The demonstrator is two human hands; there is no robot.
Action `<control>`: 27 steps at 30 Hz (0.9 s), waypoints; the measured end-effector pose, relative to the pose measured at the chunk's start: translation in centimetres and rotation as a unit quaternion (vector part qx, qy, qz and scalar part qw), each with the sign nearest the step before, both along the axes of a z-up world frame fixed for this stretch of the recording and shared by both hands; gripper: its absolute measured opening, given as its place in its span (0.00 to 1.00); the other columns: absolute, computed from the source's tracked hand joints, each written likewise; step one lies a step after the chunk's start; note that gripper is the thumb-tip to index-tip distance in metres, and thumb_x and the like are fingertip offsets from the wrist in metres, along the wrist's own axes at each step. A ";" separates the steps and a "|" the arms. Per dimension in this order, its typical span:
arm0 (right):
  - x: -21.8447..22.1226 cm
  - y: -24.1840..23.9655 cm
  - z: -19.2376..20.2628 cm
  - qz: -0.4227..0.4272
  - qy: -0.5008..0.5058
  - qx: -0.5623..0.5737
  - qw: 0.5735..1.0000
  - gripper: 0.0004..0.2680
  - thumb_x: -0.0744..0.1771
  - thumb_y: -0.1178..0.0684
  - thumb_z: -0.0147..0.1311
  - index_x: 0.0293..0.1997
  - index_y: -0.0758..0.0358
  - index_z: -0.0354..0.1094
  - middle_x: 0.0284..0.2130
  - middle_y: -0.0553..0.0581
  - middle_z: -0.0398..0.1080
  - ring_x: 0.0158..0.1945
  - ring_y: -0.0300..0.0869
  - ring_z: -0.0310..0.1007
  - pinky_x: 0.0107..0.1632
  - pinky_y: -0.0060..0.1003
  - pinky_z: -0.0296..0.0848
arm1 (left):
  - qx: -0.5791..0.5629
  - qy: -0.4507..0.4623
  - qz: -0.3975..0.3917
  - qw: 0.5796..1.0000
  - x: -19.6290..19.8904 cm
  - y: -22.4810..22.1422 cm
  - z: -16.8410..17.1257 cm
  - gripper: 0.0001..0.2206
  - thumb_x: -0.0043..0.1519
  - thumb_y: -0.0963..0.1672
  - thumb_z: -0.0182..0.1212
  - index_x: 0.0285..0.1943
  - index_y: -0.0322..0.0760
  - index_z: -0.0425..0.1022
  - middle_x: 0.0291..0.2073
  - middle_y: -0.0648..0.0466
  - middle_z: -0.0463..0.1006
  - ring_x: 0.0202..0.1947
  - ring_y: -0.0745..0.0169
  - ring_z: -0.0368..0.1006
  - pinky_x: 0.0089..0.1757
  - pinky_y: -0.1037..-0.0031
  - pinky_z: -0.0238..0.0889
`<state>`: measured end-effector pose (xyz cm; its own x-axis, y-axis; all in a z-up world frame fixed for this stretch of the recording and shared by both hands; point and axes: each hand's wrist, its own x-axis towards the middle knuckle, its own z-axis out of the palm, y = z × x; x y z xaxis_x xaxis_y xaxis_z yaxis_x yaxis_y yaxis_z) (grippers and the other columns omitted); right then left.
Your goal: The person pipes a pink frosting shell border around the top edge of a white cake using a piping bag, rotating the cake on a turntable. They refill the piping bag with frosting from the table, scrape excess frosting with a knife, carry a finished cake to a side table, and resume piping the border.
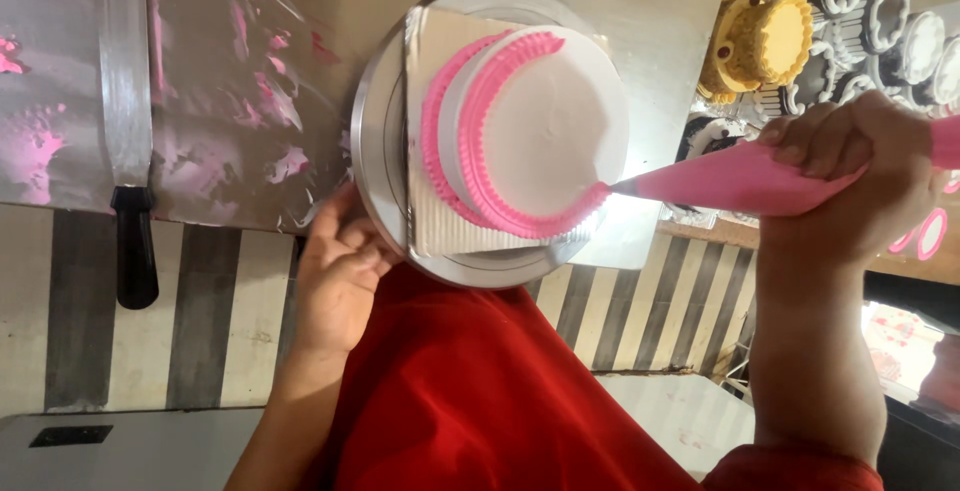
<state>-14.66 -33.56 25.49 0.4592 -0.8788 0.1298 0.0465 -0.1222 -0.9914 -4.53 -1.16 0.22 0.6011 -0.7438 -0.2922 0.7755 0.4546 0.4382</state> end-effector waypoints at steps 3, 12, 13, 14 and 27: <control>0.0 -0.2 0.0 0.022 0.004 -0.023 1.000 0.14 0.69 0.65 0.43 0.22 0.60 0.49 0.19 0.59 0.55 0.24 0.47 0.59 0.36 0.45 0.68 | -0.053 0.041 0.095 0.993 0.3 0.0 0.0 0.32 0.62 0.37 0.52 0.80 0.36 0.52 0.56 0.39 0.72 0.56 0.51 0.71 0.58 0.57 0.64; -0.5 -0.9 -0.1 0.021 0.000 -0.025 0.999 0.14 0.70 0.65 0.43 0.22 0.60 0.49 0.18 0.59 0.54 0.23 0.46 0.56 0.35 0.45 0.68 | 0.036 0.010 0.128 0.991 0.2 0.4 -0.6 0.29 0.63 0.38 0.51 0.76 0.38 0.51 0.57 0.37 0.74 0.54 0.49 0.74 0.58 0.58 0.64; -0.5 -0.9 0.0 0.021 -0.005 -0.014 1.000 0.14 0.70 0.65 0.43 0.22 0.60 0.49 0.18 0.58 0.54 0.22 0.46 0.56 0.35 0.45 0.67 | 0.048 -0.010 0.089 0.995 0.0 0.4 -0.8 0.30 0.63 0.37 0.52 0.78 0.35 0.52 0.55 0.38 0.74 0.53 0.51 0.73 0.59 0.59 0.63; -0.5 -0.8 0.2 0.021 -0.011 -0.003 1.000 0.14 0.70 0.65 0.44 0.22 0.60 0.49 0.18 0.58 0.53 0.22 0.46 0.56 0.34 0.44 0.67 | 0.061 -0.030 0.049 0.997 -0.3 0.3 -1.0 0.31 0.64 0.36 0.54 0.79 0.32 0.53 0.52 0.38 0.74 0.52 0.52 0.72 0.59 0.60 0.62; -1.5 -1.6 0.1 0.031 0.008 -0.030 0.999 0.14 0.70 0.64 0.42 0.21 0.61 0.49 0.18 0.59 0.54 0.23 0.46 0.56 0.36 0.43 0.68 | -0.033 0.022 0.207 0.978 0.4 0.0 0.5 0.30 0.64 0.39 0.52 0.78 0.41 0.51 0.64 0.38 0.70 0.61 0.47 0.71 0.61 0.57 0.63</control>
